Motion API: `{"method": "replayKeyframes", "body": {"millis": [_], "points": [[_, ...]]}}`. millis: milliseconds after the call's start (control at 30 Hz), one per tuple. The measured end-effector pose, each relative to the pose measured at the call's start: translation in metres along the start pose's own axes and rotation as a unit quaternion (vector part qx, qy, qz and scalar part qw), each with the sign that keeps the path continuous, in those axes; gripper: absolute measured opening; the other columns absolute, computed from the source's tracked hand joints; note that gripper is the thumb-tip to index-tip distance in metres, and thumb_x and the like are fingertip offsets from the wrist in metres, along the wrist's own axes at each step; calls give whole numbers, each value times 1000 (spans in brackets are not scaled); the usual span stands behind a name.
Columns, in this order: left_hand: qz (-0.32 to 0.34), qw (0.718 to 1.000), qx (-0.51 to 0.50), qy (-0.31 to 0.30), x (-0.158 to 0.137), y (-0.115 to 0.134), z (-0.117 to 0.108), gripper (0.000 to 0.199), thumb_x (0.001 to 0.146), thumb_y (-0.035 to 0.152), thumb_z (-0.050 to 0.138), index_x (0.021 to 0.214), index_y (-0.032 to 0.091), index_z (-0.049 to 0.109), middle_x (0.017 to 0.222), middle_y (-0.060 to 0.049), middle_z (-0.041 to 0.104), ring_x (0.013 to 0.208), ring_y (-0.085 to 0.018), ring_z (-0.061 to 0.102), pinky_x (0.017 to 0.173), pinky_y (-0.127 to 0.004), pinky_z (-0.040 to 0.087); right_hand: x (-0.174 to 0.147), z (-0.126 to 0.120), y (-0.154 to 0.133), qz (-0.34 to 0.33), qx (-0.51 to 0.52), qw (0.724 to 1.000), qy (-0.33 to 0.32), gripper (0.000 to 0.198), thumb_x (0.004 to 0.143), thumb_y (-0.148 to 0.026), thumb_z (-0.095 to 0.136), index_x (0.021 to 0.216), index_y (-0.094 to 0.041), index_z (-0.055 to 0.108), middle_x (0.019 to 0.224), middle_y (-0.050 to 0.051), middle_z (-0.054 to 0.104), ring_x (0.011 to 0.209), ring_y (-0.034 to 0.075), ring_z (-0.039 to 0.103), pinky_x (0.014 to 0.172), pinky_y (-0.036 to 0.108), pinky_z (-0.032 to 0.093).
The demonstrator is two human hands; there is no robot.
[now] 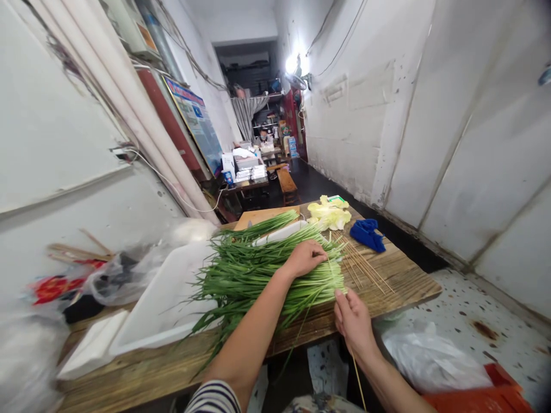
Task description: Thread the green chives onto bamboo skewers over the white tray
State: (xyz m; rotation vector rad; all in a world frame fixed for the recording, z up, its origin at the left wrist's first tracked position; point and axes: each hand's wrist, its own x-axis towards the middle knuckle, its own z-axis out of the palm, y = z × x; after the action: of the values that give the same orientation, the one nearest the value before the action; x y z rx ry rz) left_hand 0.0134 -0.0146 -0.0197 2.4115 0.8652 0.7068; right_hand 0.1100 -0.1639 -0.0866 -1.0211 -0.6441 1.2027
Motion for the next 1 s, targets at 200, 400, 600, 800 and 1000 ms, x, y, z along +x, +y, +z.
{"method": "replayKeyframes", "body": {"millis": [200,400,600,800,1000], "points": [[15,1000,-5,5,-1,1,-3,17,76,24,58,80,15,72,76,-4,66,72,-13,56,69,-23,45,0,0,1,5,11,1000,-3,38,77,-52,60,68,-22,39,40,-13,29,30,3,18,28,14,16],[11,1000,-15,22,-2,4,-5,17,74,23,59,79,14,73,77,-5,65,72,-13,57,68,-22,45,1,-1,3,3,15,1000,-3,37,78,-51,60,69,-22,40,41,-13,30,30,3,18,28,14,17],[14,1000,2,19,-1,3,-4,16,74,20,59,78,14,73,74,-4,66,71,-13,58,69,-22,45,0,0,3,2,12,1000,0,37,78,-51,60,68,-22,39,41,-13,30,30,3,17,28,13,17],[19,1000,-1,18,-1,3,-5,16,74,19,59,78,14,74,75,-5,67,71,-12,58,69,-21,45,0,0,3,9,18,1000,1,37,78,-51,61,69,-22,40,41,-13,29,31,3,17,28,13,17],[38,999,-3,29,0,2,-4,14,74,18,61,75,15,74,75,-4,67,72,-12,59,70,-22,45,-1,1,3,3,5,1000,9,40,77,-53,61,67,-22,38,41,-13,30,31,2,18,28,13,18]]}}
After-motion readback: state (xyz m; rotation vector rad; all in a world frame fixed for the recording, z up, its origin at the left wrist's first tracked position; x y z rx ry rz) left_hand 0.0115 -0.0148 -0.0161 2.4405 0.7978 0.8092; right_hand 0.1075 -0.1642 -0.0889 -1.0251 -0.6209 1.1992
